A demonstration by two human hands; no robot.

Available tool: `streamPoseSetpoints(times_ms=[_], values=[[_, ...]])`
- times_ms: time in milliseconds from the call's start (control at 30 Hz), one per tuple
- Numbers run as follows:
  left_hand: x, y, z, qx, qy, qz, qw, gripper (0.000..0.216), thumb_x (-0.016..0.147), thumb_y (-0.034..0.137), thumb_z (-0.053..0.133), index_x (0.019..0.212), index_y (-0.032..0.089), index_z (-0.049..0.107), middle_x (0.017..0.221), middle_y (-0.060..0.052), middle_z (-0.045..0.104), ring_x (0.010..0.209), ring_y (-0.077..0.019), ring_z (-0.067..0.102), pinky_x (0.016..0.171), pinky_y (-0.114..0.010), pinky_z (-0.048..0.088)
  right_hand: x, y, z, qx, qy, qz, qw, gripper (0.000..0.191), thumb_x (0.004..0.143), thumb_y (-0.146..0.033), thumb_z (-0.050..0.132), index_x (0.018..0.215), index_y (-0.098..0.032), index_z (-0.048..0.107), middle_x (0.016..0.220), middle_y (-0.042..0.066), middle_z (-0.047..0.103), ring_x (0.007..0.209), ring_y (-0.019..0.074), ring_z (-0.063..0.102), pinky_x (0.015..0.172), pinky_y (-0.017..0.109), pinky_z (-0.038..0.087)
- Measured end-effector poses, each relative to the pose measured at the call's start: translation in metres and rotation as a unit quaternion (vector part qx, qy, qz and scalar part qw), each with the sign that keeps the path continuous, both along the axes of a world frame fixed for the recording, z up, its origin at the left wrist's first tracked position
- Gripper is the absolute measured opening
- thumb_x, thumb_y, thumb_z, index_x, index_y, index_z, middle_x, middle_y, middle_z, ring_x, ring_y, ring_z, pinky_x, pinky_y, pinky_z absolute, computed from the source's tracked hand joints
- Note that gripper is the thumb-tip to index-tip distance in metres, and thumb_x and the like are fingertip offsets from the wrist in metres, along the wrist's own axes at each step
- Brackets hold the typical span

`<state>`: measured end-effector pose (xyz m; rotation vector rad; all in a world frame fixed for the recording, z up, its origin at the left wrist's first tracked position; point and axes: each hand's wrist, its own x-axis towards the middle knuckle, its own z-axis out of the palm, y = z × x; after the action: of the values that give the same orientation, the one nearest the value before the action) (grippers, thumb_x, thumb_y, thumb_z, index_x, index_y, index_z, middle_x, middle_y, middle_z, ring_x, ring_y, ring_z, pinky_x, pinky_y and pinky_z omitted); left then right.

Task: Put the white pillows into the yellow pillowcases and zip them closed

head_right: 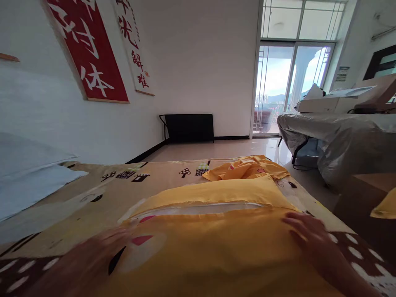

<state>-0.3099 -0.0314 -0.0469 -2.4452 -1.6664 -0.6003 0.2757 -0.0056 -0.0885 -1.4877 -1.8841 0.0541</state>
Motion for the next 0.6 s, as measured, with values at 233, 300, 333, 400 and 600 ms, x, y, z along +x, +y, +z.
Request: streamPoseSetpoints(times_ms=[233,300,333,400,600], values=[[0.065,0.061,0.025,-0.048,0.054,-0.075,0.995,0.035,0.087,0.046,0.047,0.111,0.024,0.061,0.121,-0.007,0.062,0.111,-0.0227,0.056,0.097,-0.036,0.044,-0.071,0.046,0.048,-0.101,-0.159,0.231,0.955,0.032,0.090,-0.030,0.045,0.119,-0.029,0.058,0.117,0.005,0.060,0.109,0.0212,0.054,0.099,0.039,0.039],[0.055,0.062,0.022,-0.055,0.042,-0.078,0.995,0.035,0.082,0.050,0.052,0.104,0.025,0.062,0.120,-0.007,0.060,0.113,-0.0241,0.053,0.097,-0.036,0.043,-0.066,0.052,0.049,-0.130,-0.157,0.217,0.955,0.029,0.086,-0.029,0.051,0.114,-0.027,0.059,0.109,0.005,0.060,0.103,0.0212,0.054,0.095,0.039,0.041],[0.050,0.062,0.021,-0.047,0.029,-0.074,0.996,0.034,0.081,0.052,0.053,0.100,0.025,0.063,0.124,-0.007,0.058,0.117,-0.0254,0.050,0.098,-0.037,0.042,-0.063,0.054,0.049,-0.136,-0.160,0.208,0.955,0.027,0.084,-0.028,0.053,0.110,-0.026,0.060,0.107,0.005,0.059,0.101,0.0214,0.053,0.094,0.039,0.041],[0.045,0.061,0.020,-0.028,-0.009,-0.061,0.998,0.033,0.083,0.051,0.050,0.094,0.024,0.064,0.132,-0.007,0.052,0.125,-0.0269,0.043,0.101,-0.037,0.039,-0.060,0.056,0.049,-0.133,-0.170,0.189,0.958,0.020,0.080,-0.023,0.054,0.099,-0.023,0.061,0.105,0.006,0.057,0.099,0.0219,0.051,0.092,0.040,0.042],[0.053,0.085,0.030,-0.125,-0.037,-0.080,0.988,0.035,0.092,0.042,0.033,0.087,0.021,0.061,0.094,-0.004,0.066,0.085,-0.0169,0.059,0.076,-0.025,0.045,-0.049,0.075,0.056,-0.124,-0.144,0.215,0.958,0.022,0.089,-0.024,0.044,0.103,-0.024,0.060,0.134,0.007,0.045,0.123,0.0231,0.041,0.102,0.040,0.037]])
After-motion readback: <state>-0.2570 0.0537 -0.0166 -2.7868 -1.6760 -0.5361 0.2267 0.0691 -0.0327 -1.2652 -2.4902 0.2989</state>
